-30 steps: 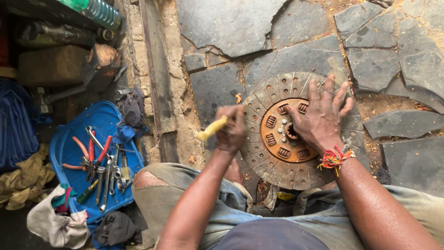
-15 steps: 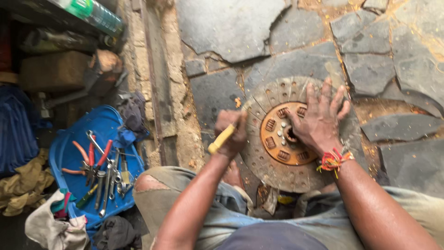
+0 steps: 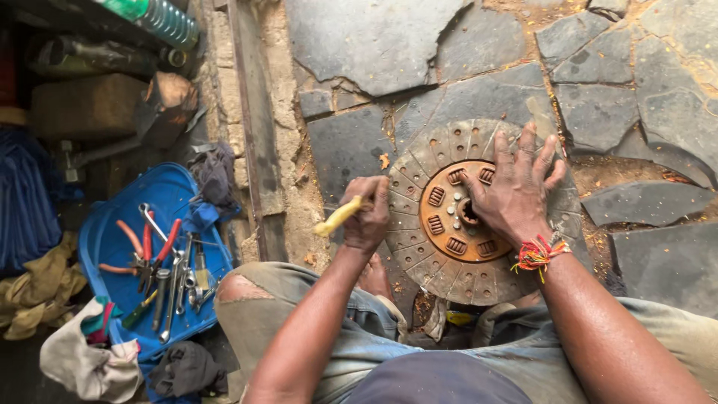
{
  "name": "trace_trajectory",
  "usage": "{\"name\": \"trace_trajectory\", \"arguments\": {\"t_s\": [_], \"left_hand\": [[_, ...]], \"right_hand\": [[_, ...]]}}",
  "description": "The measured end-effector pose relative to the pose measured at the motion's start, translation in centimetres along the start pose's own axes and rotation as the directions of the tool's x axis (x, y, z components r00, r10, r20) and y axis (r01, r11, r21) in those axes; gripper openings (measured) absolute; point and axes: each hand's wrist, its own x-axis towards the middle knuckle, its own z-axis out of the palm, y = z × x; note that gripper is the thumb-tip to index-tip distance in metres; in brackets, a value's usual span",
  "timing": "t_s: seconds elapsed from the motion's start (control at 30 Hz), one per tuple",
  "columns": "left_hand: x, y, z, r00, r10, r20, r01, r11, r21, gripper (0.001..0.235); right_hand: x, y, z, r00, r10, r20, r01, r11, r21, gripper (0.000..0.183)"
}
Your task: The person sits on a stone-paved floor and uses a yellow-handled brush to scrub the surface of a circular metal part, likely a clutch plate. They systematically clean the grooves and flat surfaces of the part, rotating it occasionally to access different areas.
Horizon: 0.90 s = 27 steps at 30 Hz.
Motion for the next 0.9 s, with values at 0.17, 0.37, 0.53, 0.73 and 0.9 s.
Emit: {"name": "trace_trajectory", "arguments": {"t_s": [0.17,0.37,0.53,0.73,0.9], "left_hand": [[-0.5,0.7,-0.9,0.996,0.074,0.04,-0.072,0.996,-0.049,0.008],[3.0,-1.1,-3.3,0.867,0.356,0.348,-0.412,0.905,0.101,0.018],[4.2,-0.5,-3.3,0.779,0.232,0.582,-0.46,0.843,0.28,0.011],[5.2,1.6,-3.8,0.836,-0.216,0.504,0.214,0.975,0.064,0.015],[6.2,2.6,-3.5,0.691,-0.379,0.615,0.337,0.922,0.19,0.033]], "right_hand": [[0.4,-0.2,0.1,1.0,-0.002,-0.012,0.001,1.0,-0.019,0.091],[0.2,0.1,-0.1,1.0,-0.014,0.0,0.014,1.0,-0.028,0.089],[0.0,0.1,-0.1,0.999,-0.019,-0.038,0.02,1.0,0.02,0.087],[0.1,-0.1,-0.2,1.0,-0.011,-0.02,0.012,0.999,0.036,0.087],[0.7,-1.2,-1.3,0.998,-0.044,-0.04,0.044,0.999,-0.018,0.089]]}}
